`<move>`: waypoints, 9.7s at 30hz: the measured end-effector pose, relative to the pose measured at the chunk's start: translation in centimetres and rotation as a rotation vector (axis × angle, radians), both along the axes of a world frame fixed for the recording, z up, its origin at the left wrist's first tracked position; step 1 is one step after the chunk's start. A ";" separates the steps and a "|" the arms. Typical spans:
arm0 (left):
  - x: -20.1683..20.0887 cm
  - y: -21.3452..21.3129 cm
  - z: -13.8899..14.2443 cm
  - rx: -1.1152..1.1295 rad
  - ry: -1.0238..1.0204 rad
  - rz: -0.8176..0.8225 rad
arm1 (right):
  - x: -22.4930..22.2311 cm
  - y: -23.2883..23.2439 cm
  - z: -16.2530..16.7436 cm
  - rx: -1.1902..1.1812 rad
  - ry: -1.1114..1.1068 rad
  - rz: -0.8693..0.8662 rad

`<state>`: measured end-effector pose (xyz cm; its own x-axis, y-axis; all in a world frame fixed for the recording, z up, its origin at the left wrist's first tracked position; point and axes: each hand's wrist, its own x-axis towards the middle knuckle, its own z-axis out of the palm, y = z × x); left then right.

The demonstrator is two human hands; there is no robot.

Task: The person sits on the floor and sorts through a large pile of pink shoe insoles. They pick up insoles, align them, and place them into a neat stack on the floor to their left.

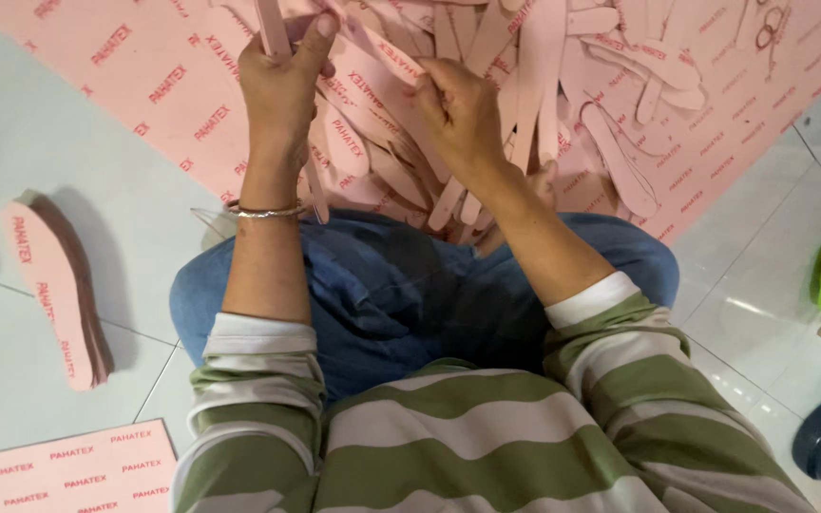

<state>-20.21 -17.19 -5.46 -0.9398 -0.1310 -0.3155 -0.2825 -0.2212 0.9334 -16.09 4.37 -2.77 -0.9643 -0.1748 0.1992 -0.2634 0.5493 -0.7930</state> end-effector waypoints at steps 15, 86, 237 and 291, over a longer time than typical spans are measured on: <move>-0.5 1.2 -2.0 -0.102 0.035 -0.008 | 1.3 1.3 -1.1 0.740 -0.357 0.216; -0.8 -2.6 -1.9 -0.293 0.375 0.240 | -2.1 2.3 -4.0 0.469 -0.307 -0.052; 0.7 -1.0 -0.2 0.233 0.191 -0.196 | -2.7 2.2 5.2 -0.972 -0.893 0.122; 1.2 -2.2 1.9 0.357 0.094 -0.454 | -2.4 -0.2 5.2 0.557 0.269 0.212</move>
